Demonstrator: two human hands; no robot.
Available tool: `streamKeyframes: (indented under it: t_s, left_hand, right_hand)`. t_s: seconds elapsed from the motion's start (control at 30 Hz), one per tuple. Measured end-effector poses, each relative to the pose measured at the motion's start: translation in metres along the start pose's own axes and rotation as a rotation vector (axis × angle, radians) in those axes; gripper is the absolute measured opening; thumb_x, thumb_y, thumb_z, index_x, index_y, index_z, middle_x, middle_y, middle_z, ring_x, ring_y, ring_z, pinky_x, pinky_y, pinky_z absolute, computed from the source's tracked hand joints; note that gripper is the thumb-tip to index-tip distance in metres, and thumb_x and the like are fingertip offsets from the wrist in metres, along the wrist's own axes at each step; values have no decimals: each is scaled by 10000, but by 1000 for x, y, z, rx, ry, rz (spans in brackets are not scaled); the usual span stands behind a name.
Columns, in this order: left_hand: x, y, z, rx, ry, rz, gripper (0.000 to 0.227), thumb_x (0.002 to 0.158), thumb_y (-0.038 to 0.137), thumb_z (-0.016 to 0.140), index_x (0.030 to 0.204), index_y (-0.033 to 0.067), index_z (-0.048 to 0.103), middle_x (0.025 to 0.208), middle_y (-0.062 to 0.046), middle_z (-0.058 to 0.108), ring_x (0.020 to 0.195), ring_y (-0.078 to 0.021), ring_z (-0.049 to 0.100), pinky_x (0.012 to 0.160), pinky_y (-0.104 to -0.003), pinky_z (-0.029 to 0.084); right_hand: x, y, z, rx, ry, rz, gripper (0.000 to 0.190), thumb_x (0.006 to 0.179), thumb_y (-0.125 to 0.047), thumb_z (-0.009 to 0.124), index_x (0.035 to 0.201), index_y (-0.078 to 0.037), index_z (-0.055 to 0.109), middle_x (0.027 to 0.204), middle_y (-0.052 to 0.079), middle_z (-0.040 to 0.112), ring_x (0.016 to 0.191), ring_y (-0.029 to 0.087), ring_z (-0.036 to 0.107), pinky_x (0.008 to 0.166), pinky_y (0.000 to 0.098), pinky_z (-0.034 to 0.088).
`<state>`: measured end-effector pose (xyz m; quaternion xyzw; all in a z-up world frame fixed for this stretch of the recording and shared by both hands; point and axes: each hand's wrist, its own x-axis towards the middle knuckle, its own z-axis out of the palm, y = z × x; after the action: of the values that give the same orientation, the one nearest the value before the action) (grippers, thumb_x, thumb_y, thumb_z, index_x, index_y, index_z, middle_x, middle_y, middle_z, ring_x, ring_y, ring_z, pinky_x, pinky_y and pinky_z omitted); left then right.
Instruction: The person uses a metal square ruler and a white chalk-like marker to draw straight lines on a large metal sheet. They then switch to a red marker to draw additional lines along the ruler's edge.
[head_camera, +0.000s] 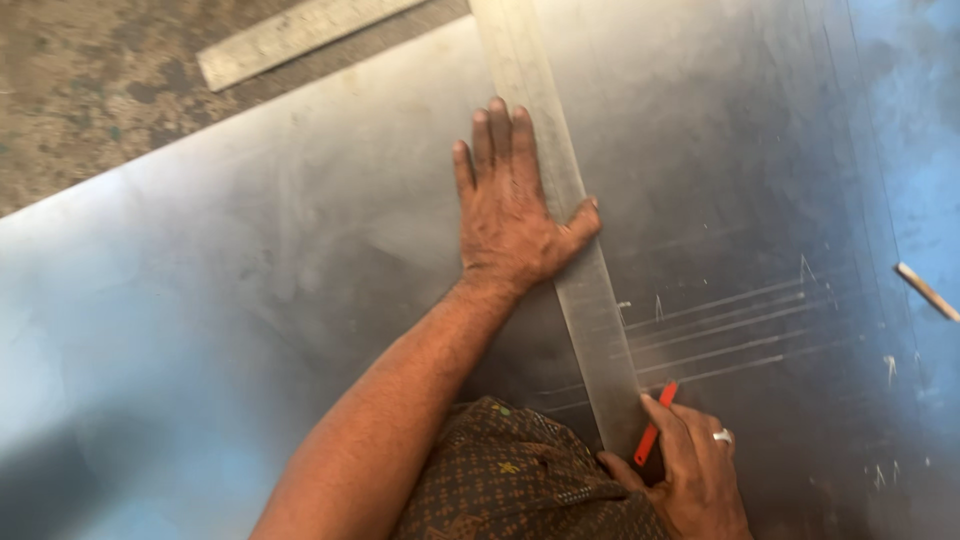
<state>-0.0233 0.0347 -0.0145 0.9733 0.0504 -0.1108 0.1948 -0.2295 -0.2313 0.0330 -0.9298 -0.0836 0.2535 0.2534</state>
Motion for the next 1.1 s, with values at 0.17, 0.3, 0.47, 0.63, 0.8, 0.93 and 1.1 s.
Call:
streamKeyframes:
  t_s: [0.17,0.3,0.47,0.63,0.8,0.93,1.1]
  left_hand:
    - [0,-5,8,-17,-9,-5,1200,860,613,673,1604,-14,-30,1685,-265,-69,1575,-376,-128,1291,-606,-63]
    - [0,-4,7,0,-35,-19,1187,868,617,668,1606,-10,-18,1685,-266,-67,1579,-380,-120,1292,-604,-64]
    - [2,-2,3,14,-61,-36,1181,860,632,662,1609,-10,11,1687,-265,-46,1578,-383,-99,1290,-603,-60]
    - [2,-1,2,25,-74,-34,1169,878,639,649,1605,-19,12,1683,-276,-48,1577,-384,-110,1289,-606,-62]
    - [1,-3,3,15,-63,-28,1169,874,631,649,1604,-26,15,1682,-279,-48,1576,-387,-108,1291,-607,-60]
    - [0,0,2,29,-40,-16,1171,872,639,639,1601,-44,29,1680,-290,-33,1576,-401,-90,1291,-614,-40]
    - [5,8,-16,50,-120,-77,1145,862,636,601,1589,-49,40,1669,-296,-21,1582,-406,-87,1281,-610,-34]
  right_hand:
    - [4,-9,-10,-6,22,-73,934,617,-463,884,1360,-20,532,1143,167,583,1084,311,556,907,527,487]
    - [4,-11,-13,-12,-28,-56,956,620,-474,885,1384,-31,518,1102,137,584,1041,289,562,874,514,486]
    - [4,-10,-13,10,-9,-102,940,648,-452,875,1391,-28,485,1106,149,557,1024,286,555,853,499,492]
    - [5,-12,-15,-13,-17,-105,952,647,-443,881,1402,-36,468,1106,141,545,1020,281,550,864,503,492]
    - [4,-12,-15,-26,-42,-84,940,638,-444,887,1393,-36,504,1092,129,546,1002,272,550,862,501,491]
    - [0,-4,-10,-29,-31,-78,894,628,-429,906,1351,-27,569,1046,115,586,969,267,558,850,492,490]
    - [7,4,2,-19,77,-133,893,545,-459,928,1259,-18,623,1017,140,633,948,272,604,844,508,503]
